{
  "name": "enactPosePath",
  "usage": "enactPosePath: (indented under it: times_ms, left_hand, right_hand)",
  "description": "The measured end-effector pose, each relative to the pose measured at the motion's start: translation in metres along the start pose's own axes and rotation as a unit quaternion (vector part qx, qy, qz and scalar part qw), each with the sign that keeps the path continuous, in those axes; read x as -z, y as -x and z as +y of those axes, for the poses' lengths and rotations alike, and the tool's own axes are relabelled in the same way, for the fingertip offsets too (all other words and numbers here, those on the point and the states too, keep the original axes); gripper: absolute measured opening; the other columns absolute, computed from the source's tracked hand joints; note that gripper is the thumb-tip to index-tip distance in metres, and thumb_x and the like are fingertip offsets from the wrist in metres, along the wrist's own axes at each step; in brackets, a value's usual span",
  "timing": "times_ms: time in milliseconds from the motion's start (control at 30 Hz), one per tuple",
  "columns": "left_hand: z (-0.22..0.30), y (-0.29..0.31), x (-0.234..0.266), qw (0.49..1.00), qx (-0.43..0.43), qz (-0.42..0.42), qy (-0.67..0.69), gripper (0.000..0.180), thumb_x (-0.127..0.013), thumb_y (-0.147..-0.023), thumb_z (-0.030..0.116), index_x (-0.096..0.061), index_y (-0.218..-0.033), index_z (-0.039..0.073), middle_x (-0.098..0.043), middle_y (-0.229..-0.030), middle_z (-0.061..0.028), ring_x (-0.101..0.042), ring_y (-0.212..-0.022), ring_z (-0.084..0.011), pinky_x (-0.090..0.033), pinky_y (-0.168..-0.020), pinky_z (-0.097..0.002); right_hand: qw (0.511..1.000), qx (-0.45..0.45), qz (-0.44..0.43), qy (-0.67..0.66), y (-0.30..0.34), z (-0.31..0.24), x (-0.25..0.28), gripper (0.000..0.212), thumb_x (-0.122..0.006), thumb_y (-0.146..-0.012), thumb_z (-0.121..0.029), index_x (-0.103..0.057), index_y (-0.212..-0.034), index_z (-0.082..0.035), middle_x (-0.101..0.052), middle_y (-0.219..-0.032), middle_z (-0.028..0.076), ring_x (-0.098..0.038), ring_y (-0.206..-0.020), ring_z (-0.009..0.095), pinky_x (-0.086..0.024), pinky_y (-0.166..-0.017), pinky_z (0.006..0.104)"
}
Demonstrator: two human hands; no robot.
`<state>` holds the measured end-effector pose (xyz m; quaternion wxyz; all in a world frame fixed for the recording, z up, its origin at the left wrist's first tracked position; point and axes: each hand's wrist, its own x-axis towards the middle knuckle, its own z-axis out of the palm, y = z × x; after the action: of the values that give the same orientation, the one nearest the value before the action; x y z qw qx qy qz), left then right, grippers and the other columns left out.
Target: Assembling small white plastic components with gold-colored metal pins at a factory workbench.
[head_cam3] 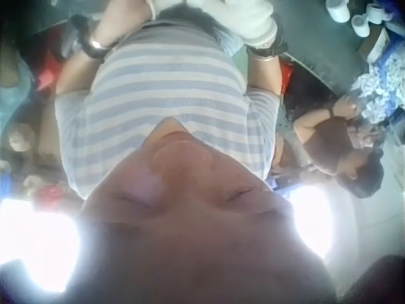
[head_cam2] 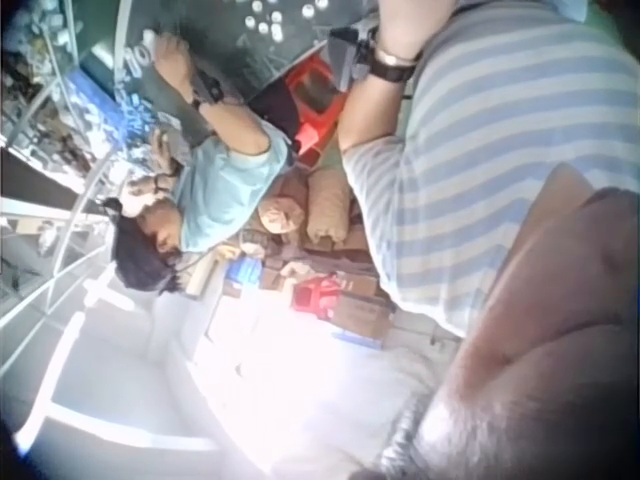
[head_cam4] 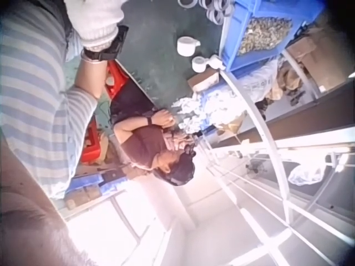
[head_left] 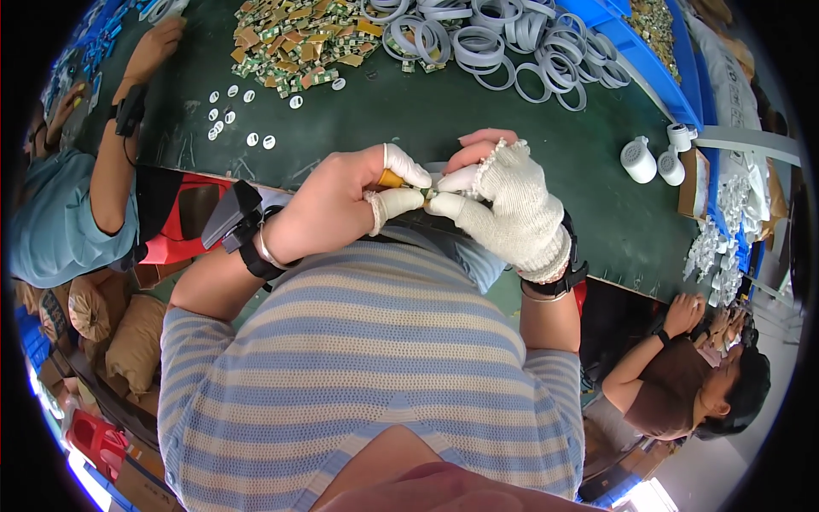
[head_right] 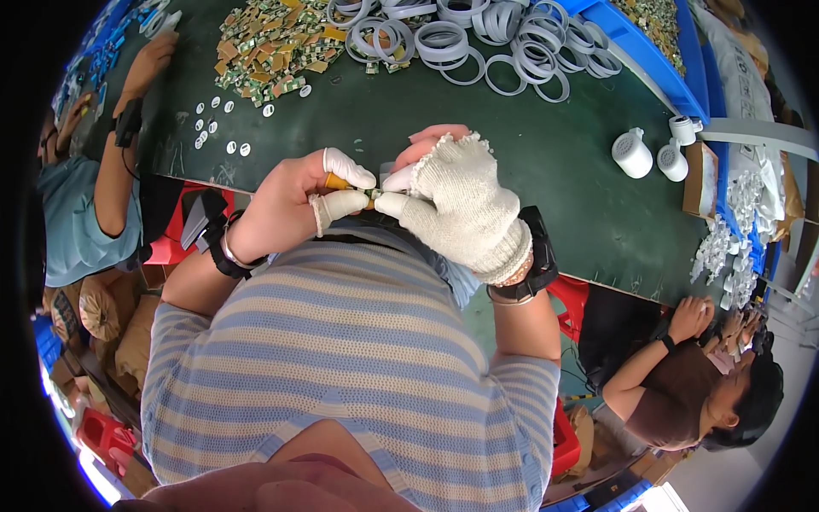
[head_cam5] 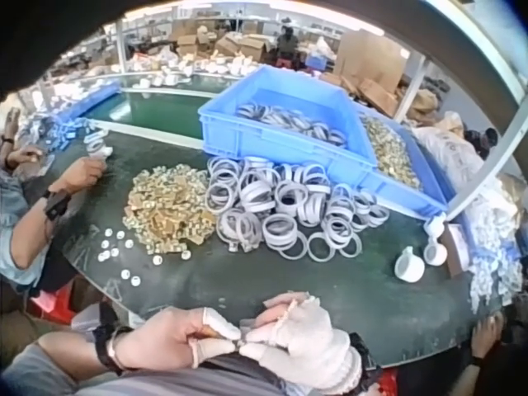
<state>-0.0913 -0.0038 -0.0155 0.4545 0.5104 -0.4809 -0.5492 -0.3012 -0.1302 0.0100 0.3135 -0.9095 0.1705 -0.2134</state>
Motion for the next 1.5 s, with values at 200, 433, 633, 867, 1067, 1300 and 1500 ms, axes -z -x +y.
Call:
enactPosePath:
  times_ms: [200, 433, 633, 867, 1067, 1300, 1500]
  left_hand:
    - [0.008, 0.004, -0.002, 0.992, -0.03, 0.008, -0.12, 0.017, -0.071, -0.098, -0.002, -0.069, -0.114, 0.0, -0.075, -0.105, -0.0061, -0.069, -0.095, -0.0101, -0.055, -0.083, -0.0258]
    - [0.006, 0.004, 0.021, 0.998, -0.029, 0.024, 0.046, 0.022, -0.078, -0.094, 0.004, -0.068, -0.114, 0.002, -0.074, -0.105, -0.0059, -0.068, -0.092, -0.0109, -0.055, -0.079, -0.0283]
    - [0.056, 0.051, 0.143, 0.918, -0.033, 0.334, -0.213, 0.021, -0.07, -0.1, 0.007, -0.068, -0.12, 0.002, -0.073, -0.104, -0.0039, -0.068, -0.094, -0.0108, -0.054, -0.083, -0.0251]
    - [0.048, 0.026, 0.163, 0.81, 0.035, 0.37, -0.454, 0.05, -0.071, -0.101, 0.019, -0.055, -0.148, 0.017, -0.077, -0.101, -0.0091, -0.071, -0.084, -0.0124, -0.053, -0.069, -0.0296]
    - [0.014, -0.006, 0.049, 0.897, -0.205, 0.171, -0.352, 0.056, -0.08, -0.091, 0.012, -0.061, -0.143, 0.016, -0.068, -0.135, -0.0131, -0.07, -0.113, -0.0276, -0.056, -0.096, -0.0378]
    - [0.018, -0.023, 0.012, 0.785, -0.413, -0.02, -0.462, 0.074, -0.073, -0.072, -0.001, -0.065, -0.141, 0.023, -0.055, -0.149, -0.0123, -0.051, -0.138, -0.0366, -0.042, -0.117, -0.0493]
    - [-0.004, -0.019, 0.005, 0.977, -0.118, 0.033, 0.177, 0.075, -0.071, -0.098, 0.008, -0.031, -0.161, 0.008, -0.057, -0.141, -0.0112, -0.063, -0.123, -0.0224, -0.053, -0.103, -0.0369]
  right_hand:
    - [1.0, 0.014, -0.023, 0.0, -0.01, 0.0, 0.0, 0.019, -0.089, -0.07, -0.013, -0.076, -0.084, -0.016, -0.071, -0.087, 0.001, -0.067, -0.102, 0.032, -0.05, -0.086, 0.044]
    - [0.995, 0.006, 0.067, 0.078, -0.004, -0.013, -0.004, 0.037, -0.089, -0.074, -0.022, -0.074, -0.106, -0.012, -0.071, -0.11, 0.01, -0.066, -0.101, 0.031, -0.05, -0.089, 0.0435]
    - [0.978, -0.125, 0.162, 0.037, 0.022, 0.012, 0.022, 0.033, -0.081, -0.086, -0.017, -0.073, -0.117, -0.01, -0.071, -0.119, 0.012, -0.067, -0.105, 0.025, -0.051, -0.093, 0.0373]
    - [0.722, -0.436, 0.432, 0.319, 0.064, 0.127, 0.12, 0.073, -0.079, -0.083, -0.05, -0.066, -0.134, 0.0, -0.067, -0.132, 0.022, -0.065, -0.118, 0.037, -0.048, -0.105, 0.0434]
    - [0.857, -0.361, 0.365, -0.035, 0.075, 0.104, 0.088, 0.058, -0.065, -0.098, -0.035, -0.058, -0.141, 0.002, -0.068, -0.12, 0.012, -0.07, -0.098, 0.015, -0.057, -0.077, 0.0292]
    - [0.807, -0.158, 0.056, -0.567, 0.03, 0.014, -0.027, 0.045, -0.057, -0.109, -0.027, -0.056, -0.14, 0.006, -0.069, -0.117, 0.014, -0.069, -0.082, 0.015, -0.057, -0.078, 0.0297]
    - [0.949, -0.181, 0.172, 0.194, -0.012, 0.091, 0.015, 0.027, -0.072, -0.094, -0.019, -0.067, -0.118, -0.008, -0.072, -0.107, 0.014, -0.069, -0.102, 0.032, -0.055, -0.089, 0.0417]
